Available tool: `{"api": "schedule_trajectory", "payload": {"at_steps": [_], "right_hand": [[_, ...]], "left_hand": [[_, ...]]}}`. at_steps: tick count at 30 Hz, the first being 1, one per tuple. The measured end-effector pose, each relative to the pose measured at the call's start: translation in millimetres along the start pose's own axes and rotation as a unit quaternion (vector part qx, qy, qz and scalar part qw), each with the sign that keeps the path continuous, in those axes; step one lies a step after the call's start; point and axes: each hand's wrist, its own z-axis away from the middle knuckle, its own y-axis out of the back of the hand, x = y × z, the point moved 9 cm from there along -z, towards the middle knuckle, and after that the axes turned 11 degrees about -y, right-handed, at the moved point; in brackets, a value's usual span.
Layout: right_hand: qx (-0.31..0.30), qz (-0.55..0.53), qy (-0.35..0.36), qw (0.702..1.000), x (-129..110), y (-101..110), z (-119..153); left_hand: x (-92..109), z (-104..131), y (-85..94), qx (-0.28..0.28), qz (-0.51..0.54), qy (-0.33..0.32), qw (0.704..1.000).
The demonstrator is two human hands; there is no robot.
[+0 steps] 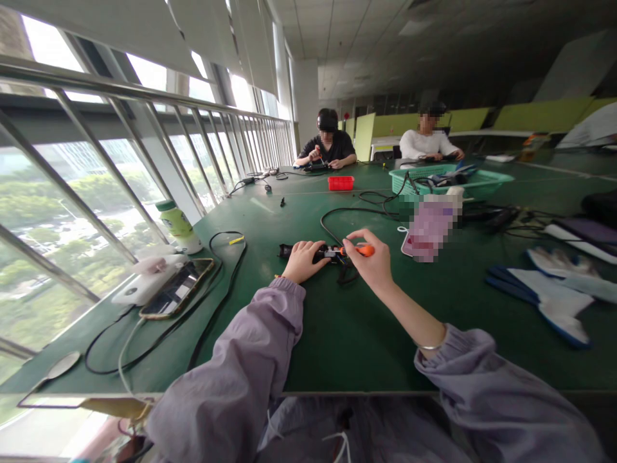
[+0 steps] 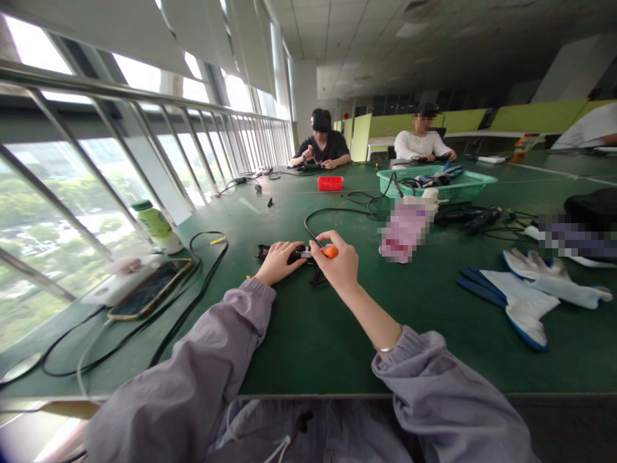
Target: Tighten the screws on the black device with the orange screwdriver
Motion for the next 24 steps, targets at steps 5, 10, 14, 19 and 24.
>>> {"api": "schedule_trajectory", "payload": {"at_steps": [5, 10, 14, 19, 24], "right_hand": [[0.001, -0.064, 0.047, 0.997, -4, 2, -1], [0.023, -0.041, 0.01, 0.999, 3, 5, -2], [-0.03, -0.038, -0.005, 0.999, 5, -5, -1], [0.004, -0.072, 0.035, 0.997, 1, 1, 0], [0.003, -0.014, -0.012, 1.0, 10, -1, -2]], "left_hand": [[0, 0, -0.7, -0.001, 0.0, -0.001, 1.0], [0, 1, -0.1, -0.001, -0.001, -0.002, 1.0], [0, 2, 0.0, 0.001, -0.002, -0.002, 1.0], [-1, 2, -1.0, 0.001, -0.001, -0.003, 1.0], [0, 2, -0.1, 0.003, 0.006, -0.001, 1.0]]}}
